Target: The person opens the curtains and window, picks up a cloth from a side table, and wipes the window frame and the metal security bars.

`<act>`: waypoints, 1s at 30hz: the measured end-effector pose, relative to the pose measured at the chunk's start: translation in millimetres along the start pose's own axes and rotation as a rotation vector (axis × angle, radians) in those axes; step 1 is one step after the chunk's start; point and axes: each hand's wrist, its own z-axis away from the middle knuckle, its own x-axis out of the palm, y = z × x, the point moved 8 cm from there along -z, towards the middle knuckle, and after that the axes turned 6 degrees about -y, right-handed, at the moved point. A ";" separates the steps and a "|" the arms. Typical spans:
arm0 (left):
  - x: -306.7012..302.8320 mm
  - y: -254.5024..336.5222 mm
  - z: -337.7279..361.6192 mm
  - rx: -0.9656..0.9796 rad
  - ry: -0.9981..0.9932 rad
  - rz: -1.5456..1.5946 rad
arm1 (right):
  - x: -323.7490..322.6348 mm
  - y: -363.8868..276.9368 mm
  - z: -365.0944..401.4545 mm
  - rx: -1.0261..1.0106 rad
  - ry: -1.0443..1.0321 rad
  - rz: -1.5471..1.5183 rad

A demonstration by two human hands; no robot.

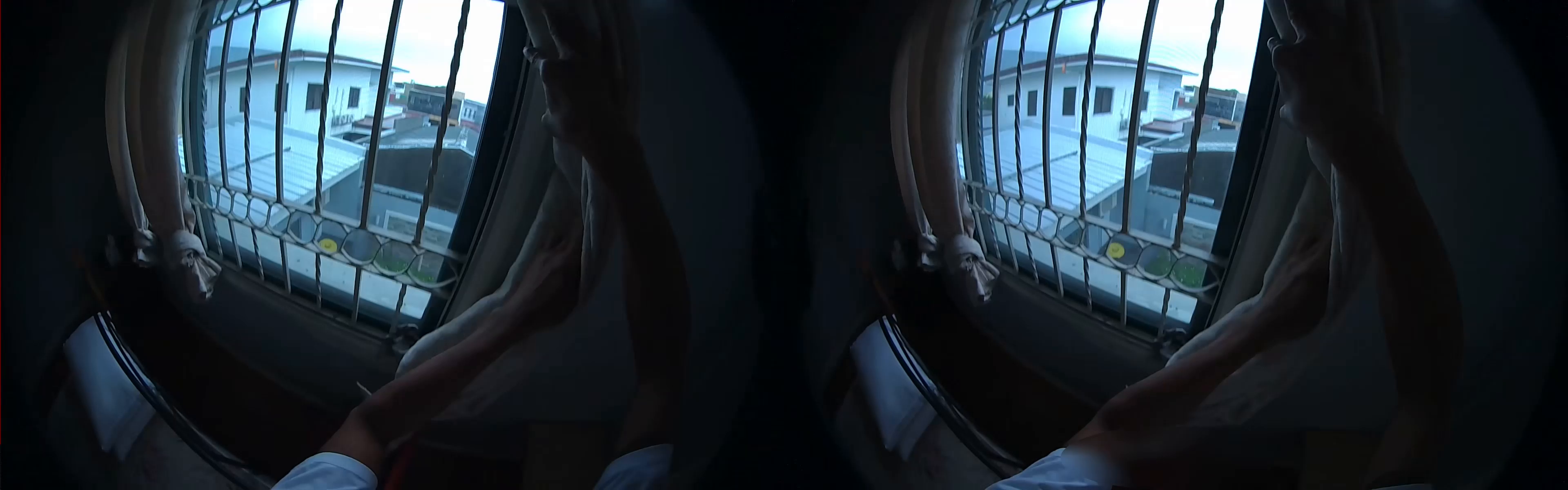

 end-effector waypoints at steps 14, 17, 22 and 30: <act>15.7 -26.2 285.1 -0.794 0.203 0.086 | -13.3 -218.9 250.4 -0.350 0.216 -1.002; 21.3 -10.6 293.4 -0.771 0.121 0.000 | 18.7 -243.1 284.5 -0.293 0.085 -1.229; 24.5 -1.1 277.4 -0.701 0.018 -0.152 | 69.4 -292.0 266.0 -0.259 -0.266 -1.629; 3.2 31.5 332.6 -0.782 -0.032 -0.564 | 229.7 -298.6 244.1 0.229 -0.531 -1.408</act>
